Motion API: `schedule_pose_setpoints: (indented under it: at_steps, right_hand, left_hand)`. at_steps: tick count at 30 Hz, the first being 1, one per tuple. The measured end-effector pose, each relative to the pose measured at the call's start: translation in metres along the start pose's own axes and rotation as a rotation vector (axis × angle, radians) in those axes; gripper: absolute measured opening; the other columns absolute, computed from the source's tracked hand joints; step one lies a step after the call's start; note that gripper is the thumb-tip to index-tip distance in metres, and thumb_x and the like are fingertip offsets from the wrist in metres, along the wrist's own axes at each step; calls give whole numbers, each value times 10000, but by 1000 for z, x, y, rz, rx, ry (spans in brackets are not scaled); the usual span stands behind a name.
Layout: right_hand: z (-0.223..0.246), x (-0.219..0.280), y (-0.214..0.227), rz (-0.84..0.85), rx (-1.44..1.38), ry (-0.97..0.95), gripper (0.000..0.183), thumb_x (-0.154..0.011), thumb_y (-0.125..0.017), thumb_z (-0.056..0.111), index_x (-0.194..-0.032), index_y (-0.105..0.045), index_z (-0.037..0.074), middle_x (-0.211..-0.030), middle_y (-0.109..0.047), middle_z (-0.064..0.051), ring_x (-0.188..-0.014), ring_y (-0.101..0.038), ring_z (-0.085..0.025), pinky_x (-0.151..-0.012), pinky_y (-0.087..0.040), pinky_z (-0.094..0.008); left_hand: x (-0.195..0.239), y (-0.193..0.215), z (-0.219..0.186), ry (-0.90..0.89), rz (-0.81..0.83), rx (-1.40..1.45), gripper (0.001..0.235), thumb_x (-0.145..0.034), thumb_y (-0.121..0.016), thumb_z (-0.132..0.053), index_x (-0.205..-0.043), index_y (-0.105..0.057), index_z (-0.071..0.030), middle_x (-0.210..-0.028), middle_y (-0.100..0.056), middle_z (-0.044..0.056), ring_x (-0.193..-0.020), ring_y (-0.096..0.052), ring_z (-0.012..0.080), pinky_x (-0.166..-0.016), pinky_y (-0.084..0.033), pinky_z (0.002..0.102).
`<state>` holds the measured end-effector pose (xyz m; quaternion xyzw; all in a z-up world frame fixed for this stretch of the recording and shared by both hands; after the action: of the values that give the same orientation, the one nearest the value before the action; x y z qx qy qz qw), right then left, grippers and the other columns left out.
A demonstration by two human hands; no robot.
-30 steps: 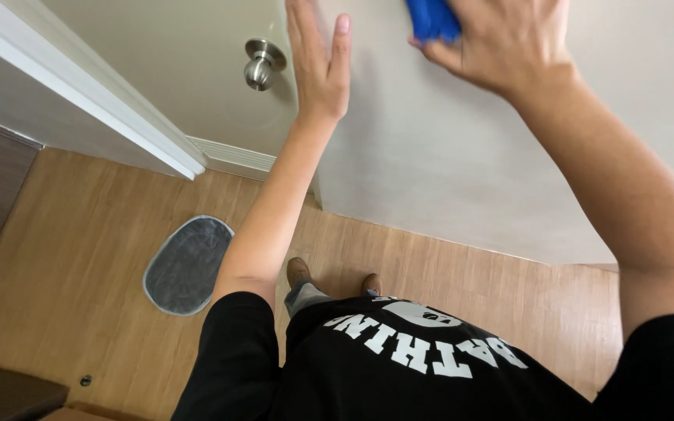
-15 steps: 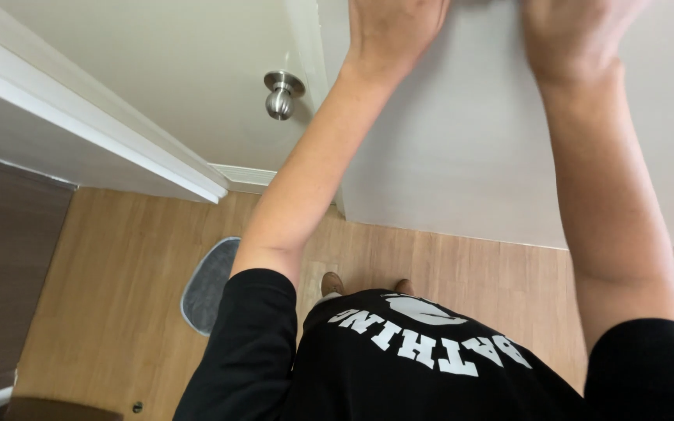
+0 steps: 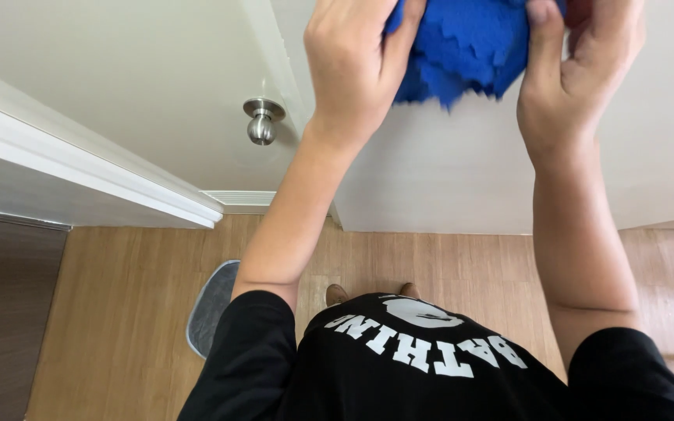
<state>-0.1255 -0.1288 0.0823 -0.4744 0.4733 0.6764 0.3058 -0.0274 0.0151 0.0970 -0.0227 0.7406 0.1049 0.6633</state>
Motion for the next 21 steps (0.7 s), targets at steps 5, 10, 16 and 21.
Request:
schedule_pose_setpoints:
  at_steps: [5, 10, 16, 21]
  right_hand:
    - [-25, 35, -11, 96, -626, -652, 176, -1125, -543, 227, -1109, -461, 72, -885, -446, -8, -750, -378, -70, -693, -290, -217]
    - [-30, 58, -27, 100, -1012, -872, 176, -1017, -628, 238, -1071, -513, 116, -881, -561, 2, -728, -516, -38, -669, -426, -157]
    - [-27, 83, -22, 270, -759, -970, 163, -1019, -561, 286, -1084, -567, 137, -779, -475, 67, -655, -407, -2, -596, -326, -142]
    - [9, 92, -23, 516, -362, -483, 549, -935, -548, 457, -1279, -531, 30, -979, -402, -64, -922, -436, -179, -816, -433, -316]
  left_hand:
    - [16, 6, -8, 355, 202, 365, 229, -1033, -410, -246, -1041, -556, -71, -960, -589, 38, -893, -550, 219, -844, -433, 333]
    - [58, -20, -7, 772, 414, 889, 343, -936, -422, -503, -915, -422, -161, -779, -346, -67, -723, -350, 60, -701, -330, 225]
    - [107, -19, -17, 879, 532, 930, 351, -835, -733, -285, -1038, -478, -157, -921, -511, -55, -850, -520, 64, -767, -455, 210]
    - [108, -4, -23, 872, 381, 730, 131, -872, -621, -65, -973, -588, -142, -898, -596, -63, -845, -552, 66, -794, -428, 197]
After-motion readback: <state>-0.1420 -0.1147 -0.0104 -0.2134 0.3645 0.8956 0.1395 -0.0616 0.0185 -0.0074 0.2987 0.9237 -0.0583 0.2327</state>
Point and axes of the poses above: each hand's wrist, its own x-axis away from the middle knuckle, its own y-axis out of the back of the hand, z = x × y, the point moved 8 cm from there along -x, towards the middle knuckle
